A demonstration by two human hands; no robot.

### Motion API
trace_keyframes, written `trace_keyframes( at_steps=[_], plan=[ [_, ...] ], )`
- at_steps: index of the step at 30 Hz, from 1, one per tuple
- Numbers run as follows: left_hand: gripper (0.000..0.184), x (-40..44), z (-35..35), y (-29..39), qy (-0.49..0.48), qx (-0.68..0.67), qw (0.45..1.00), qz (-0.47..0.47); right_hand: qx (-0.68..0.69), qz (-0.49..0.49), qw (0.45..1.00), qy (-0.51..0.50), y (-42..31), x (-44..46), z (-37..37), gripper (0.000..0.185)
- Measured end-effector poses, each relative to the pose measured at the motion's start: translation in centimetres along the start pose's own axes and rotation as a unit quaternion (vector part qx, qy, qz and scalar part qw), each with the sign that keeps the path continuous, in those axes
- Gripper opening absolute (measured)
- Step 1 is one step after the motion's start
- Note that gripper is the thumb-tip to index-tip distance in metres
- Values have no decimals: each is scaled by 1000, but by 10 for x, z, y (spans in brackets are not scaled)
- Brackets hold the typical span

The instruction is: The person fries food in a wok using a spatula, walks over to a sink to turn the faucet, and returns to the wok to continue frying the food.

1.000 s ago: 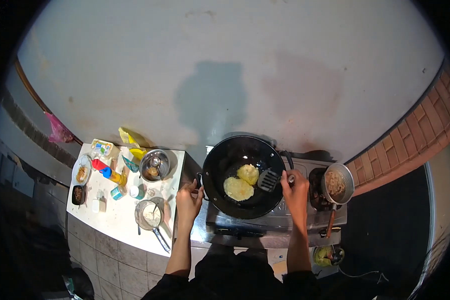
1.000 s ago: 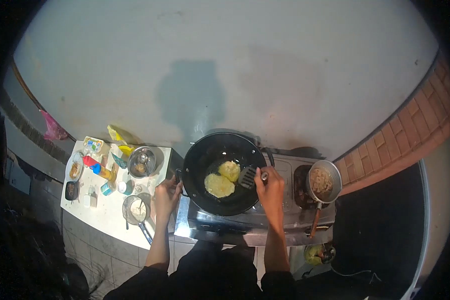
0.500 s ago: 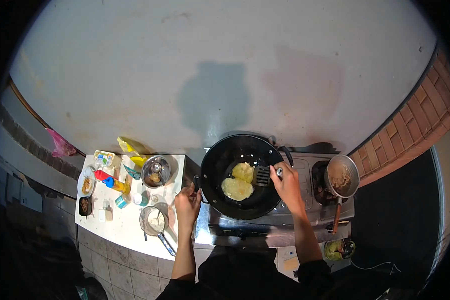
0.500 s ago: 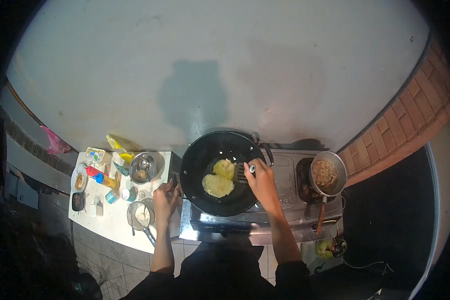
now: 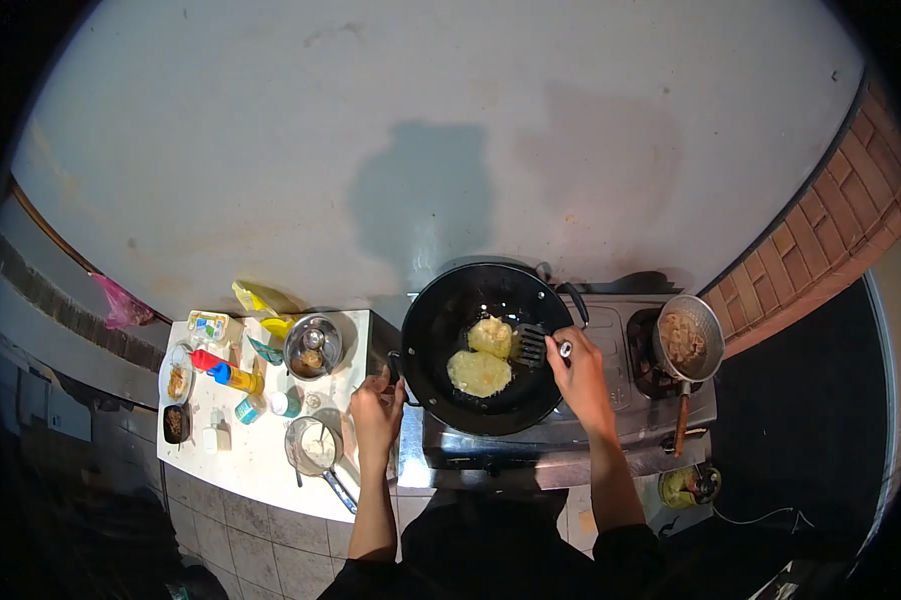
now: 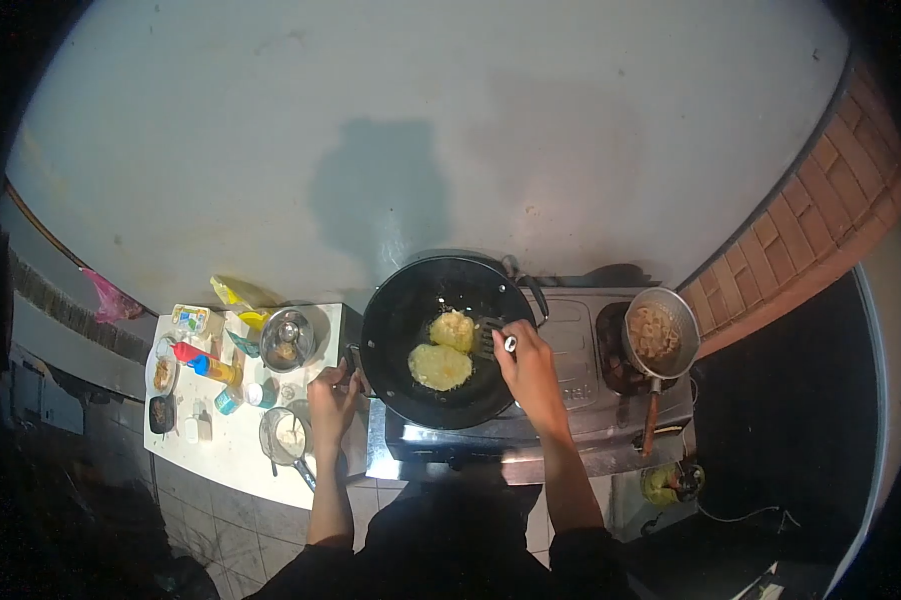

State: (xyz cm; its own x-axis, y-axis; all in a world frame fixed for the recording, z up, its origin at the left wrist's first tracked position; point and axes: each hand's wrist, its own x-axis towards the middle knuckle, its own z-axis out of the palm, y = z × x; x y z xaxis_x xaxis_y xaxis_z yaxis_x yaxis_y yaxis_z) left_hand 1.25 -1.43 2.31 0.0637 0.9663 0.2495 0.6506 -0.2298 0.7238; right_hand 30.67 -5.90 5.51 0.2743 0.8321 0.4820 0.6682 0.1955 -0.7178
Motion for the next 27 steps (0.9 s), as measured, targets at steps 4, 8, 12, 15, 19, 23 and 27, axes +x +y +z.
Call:
trace_keyframes(
  at_steps=[4, 8, 12, 15, 19, 23, 27],
  plan=[
    [29, 0, -1, 5, -5, 5, 999, -34, 33, 45, 998, 7, 13, -3, 13, 10],
    [28, 0, -1, 6, -9, 19, 999, -28, 128, 139, 982, 7, 26, -10, 28, 11],
    [26, 0, -2, 6, -2, 3, 1000, -22, 212, 143, 965, 48, 34, -8, 45, 16],
    [25, 0, 0, 0, 1, -1, 1000, 0, 246, 169, 952, 68, 35, -3, 46, 18],
    [24, 0, -2, 5, 2, 6, 1000, 2, 265, 185, 941, 95, 29, 3, 45, 22],
    [23, 0, -4, 9, 0, 16, 1000, 3, 266, 174, 941, 117, 28, 5, 39, 23],
    [23, 1, -2, 3, 1, 9, 1000, 11, 228, 166, 955, 91, 23, 5, 32, 20]
  ],
)
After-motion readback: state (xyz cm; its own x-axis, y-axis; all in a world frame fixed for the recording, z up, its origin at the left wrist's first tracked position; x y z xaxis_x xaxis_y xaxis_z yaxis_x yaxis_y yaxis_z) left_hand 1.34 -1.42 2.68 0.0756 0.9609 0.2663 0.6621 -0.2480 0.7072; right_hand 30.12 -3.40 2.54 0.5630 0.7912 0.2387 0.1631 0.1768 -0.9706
